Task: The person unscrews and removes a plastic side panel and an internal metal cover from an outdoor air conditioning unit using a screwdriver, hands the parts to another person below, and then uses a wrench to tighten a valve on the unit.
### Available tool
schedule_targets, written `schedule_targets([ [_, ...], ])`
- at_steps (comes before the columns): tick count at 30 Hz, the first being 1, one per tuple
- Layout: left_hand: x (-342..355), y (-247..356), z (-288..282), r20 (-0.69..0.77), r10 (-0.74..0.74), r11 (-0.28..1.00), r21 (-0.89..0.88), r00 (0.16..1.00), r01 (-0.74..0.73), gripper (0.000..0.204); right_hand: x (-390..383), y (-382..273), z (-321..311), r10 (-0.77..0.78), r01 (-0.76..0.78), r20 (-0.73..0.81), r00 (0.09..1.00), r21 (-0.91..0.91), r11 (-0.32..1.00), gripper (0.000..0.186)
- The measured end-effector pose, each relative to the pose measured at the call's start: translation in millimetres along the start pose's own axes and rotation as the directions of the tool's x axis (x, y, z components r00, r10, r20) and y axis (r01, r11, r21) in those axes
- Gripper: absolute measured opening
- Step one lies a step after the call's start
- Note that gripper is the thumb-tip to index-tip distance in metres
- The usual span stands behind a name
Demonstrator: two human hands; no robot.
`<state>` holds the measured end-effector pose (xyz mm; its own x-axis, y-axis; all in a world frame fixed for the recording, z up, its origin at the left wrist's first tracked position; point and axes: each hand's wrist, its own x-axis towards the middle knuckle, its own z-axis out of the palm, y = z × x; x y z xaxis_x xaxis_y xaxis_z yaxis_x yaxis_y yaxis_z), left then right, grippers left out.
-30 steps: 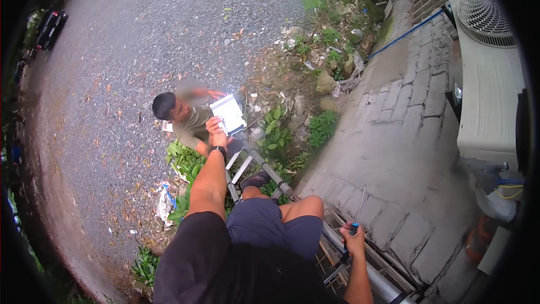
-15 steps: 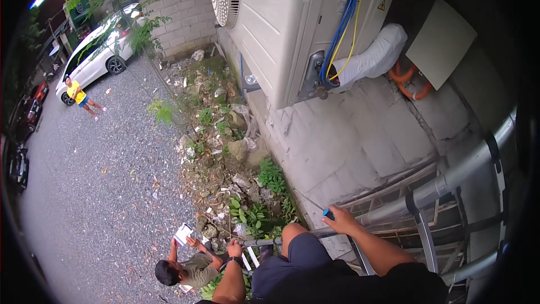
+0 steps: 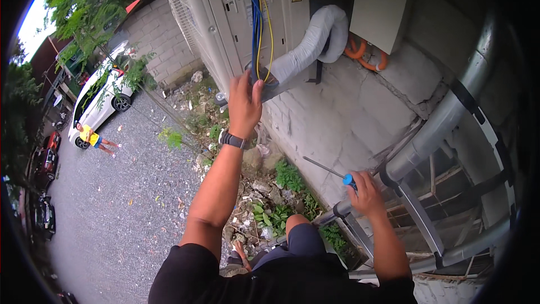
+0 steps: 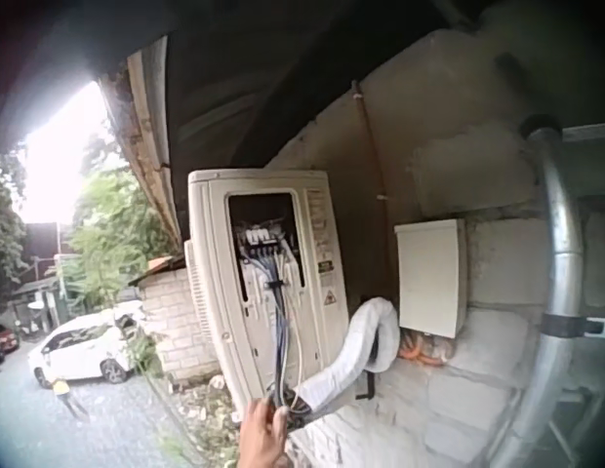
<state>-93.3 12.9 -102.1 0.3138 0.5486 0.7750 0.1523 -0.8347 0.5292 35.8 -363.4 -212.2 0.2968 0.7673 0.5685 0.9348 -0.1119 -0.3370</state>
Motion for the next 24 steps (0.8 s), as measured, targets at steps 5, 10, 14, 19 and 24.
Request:
schedule_targets([
  [5, 5.4, 20.1, 36.5, -0.085, 0.082, 0.990, 0.122, 0.993, -0.072, 0.031, -2.2, -0.6, 1.2, -0.056, 0.056, -0.006, 0.998, -0.080, 0.995, 0.045],
  [10, 6.3, 48.6, 53.5, -0.051, 0.056, 0.996, 0.071, 0.997, -0.052, 0.020, -6.9, 3.3, 7.3, 0.011, -0.007, 0.040, 0.999, -0.090, 0.996, 0.046],
  [14, 33.3, 35.8, 35.0, 0.239, 0.081, 0.995, 0.032, 0.968, -0.091, 0.023, -0.5, -5.3, 6.6, -0.011, 0.015, 0.032, 0.999, -0.133, 0.991, 0.046],
  [19, 59.1, 48.8, 17.8, 0.464, 0.093, 0.951, 0.221, 0.881, -0.217, 0.027, 1.8, -10.7, 3.9, 0.059, -0.043, 0.087, 0.994, -0.175, 0.984, 0.045],
  [24, 37.9, 45.9, -22.4, -0.205, 0.231, 0.919, 0.366, 0.951, -0.145, 0.067, 19.8, -21.7, -38.9, 0.110, -0.096, -0.122, 0.986, 0.119, 0.988, 0.039],
])
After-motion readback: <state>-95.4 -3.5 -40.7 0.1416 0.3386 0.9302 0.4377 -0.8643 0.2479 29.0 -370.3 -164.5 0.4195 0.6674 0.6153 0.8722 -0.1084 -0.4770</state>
